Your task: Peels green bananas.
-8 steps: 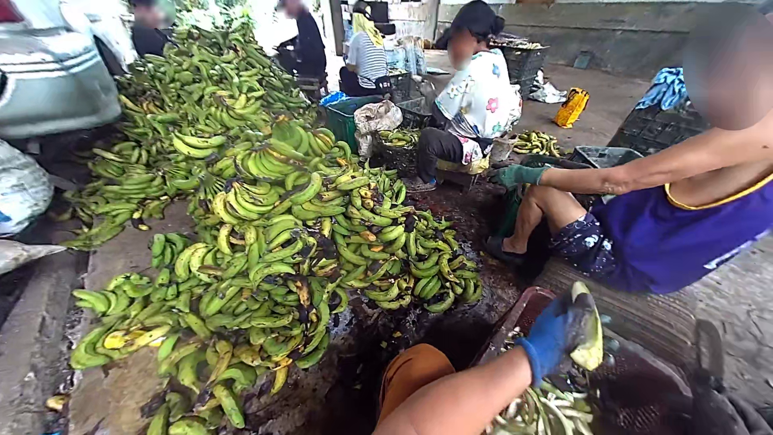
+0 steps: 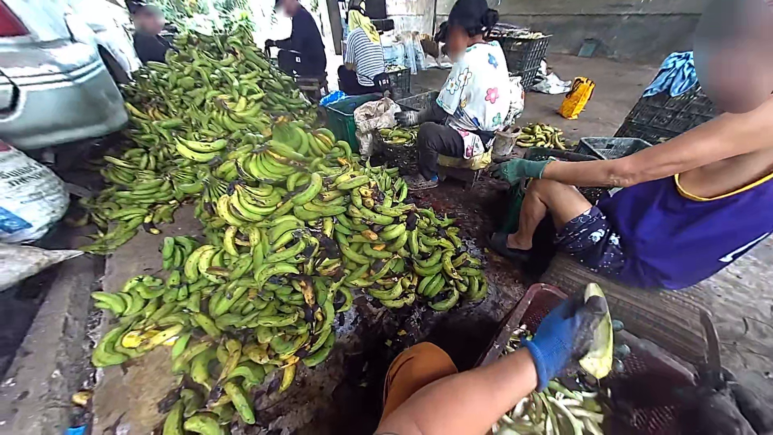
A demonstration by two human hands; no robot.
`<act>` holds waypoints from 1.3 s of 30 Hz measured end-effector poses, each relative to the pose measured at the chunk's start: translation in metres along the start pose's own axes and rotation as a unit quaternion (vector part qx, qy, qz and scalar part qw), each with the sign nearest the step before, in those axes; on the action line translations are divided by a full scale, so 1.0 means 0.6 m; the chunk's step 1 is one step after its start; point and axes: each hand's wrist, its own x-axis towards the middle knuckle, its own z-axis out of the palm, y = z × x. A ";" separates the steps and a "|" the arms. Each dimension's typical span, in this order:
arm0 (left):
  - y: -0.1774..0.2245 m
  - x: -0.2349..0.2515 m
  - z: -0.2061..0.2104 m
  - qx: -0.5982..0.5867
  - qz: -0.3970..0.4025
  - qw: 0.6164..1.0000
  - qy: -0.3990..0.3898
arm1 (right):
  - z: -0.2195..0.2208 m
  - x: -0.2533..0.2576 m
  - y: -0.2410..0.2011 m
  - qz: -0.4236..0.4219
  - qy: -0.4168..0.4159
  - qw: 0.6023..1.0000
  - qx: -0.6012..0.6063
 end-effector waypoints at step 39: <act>0.005 -0.003 -0.007 0.008 0.007 1.000 -0.004 | 0.060 0.009 -0.068 0.003 -0.042 0.999 -0.022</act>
